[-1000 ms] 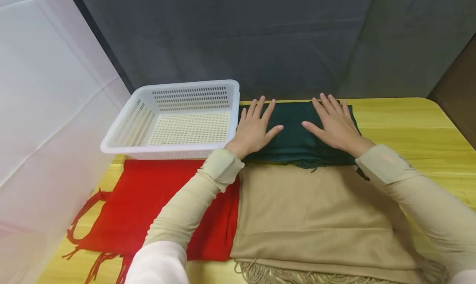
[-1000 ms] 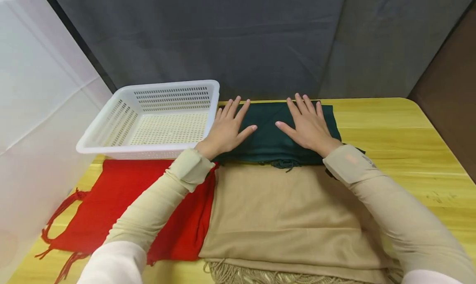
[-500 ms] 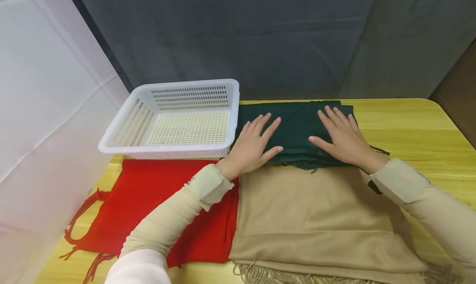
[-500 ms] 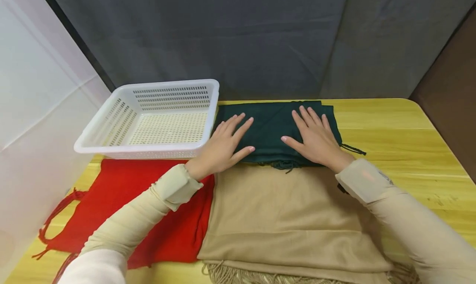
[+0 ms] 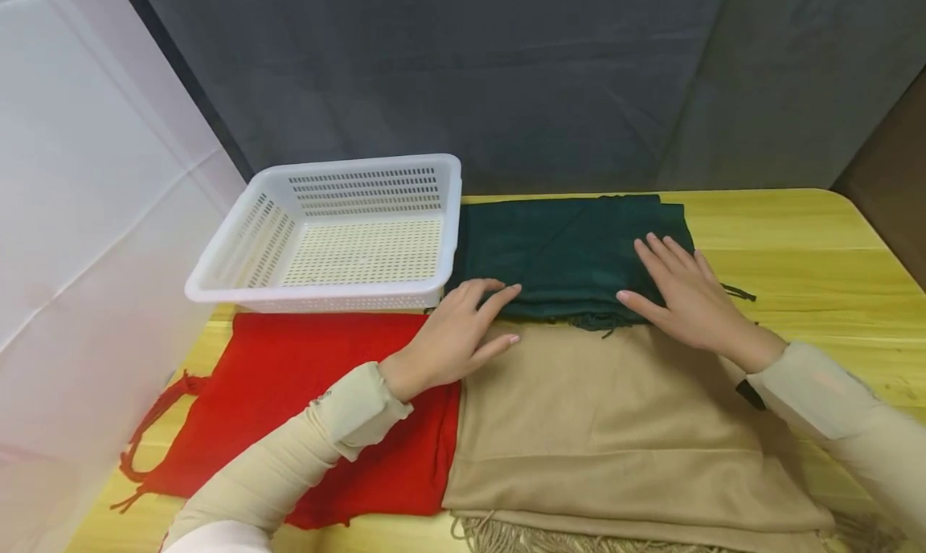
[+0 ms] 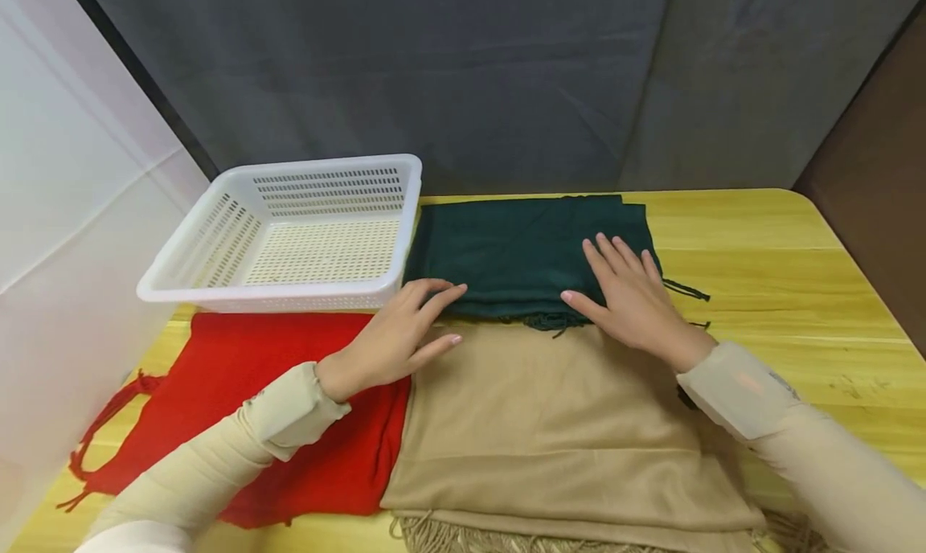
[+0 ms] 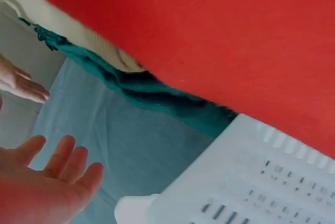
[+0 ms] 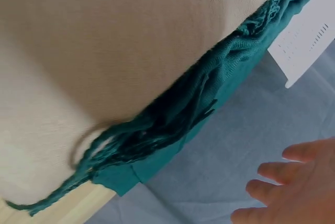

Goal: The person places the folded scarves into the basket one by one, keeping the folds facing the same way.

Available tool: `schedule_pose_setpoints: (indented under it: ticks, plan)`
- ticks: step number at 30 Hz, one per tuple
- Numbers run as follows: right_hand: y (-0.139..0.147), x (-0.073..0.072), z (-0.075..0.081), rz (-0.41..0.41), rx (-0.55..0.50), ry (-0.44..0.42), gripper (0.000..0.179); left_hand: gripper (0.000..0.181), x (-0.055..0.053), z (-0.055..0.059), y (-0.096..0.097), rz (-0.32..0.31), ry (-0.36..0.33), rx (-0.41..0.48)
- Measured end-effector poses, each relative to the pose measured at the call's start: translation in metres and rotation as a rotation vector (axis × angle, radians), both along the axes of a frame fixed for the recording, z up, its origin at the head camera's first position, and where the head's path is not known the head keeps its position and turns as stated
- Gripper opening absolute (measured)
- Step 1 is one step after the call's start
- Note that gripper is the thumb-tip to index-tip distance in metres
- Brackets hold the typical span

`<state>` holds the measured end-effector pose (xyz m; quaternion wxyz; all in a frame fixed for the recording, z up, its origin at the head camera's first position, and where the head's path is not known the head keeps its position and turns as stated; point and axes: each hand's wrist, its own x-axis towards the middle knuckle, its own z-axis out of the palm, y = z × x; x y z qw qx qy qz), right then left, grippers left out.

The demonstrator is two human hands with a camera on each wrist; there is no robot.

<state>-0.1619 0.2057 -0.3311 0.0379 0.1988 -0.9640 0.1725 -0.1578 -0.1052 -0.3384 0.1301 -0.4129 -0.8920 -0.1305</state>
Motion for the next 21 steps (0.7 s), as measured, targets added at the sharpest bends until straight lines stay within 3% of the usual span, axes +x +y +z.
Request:
schedule_pose_setpoints:
  ticks: [7, 11, 15, 21]
  plan:
    - [0.015, 0.018, -0.001, -0.036, -0.016, -0.049, 0.076, 0.056, 0.008, -0.002, -0.01, 0.037, -0.038, -0.005]
    - [0.029, 0.03, -0.004, -0.05, -0.036, -0.064, 0.073, 0.052, 0.015, -0.002, -0.016, 0.049, -0.102, -0.008]
    - [0.046, 0.041, -0.009, -0.062, -0.048, -0.093, 0.072, 0.04, 0.024, -0.005, -0.025, 0.104, -0.251, -0.027]
    - [0.072, 0.053, -0.014, -0.117, -0.056, -0.217, 0.075, 0.03, 0.03, -0.01, -0.039, 0.205, -0.534, -0.094]
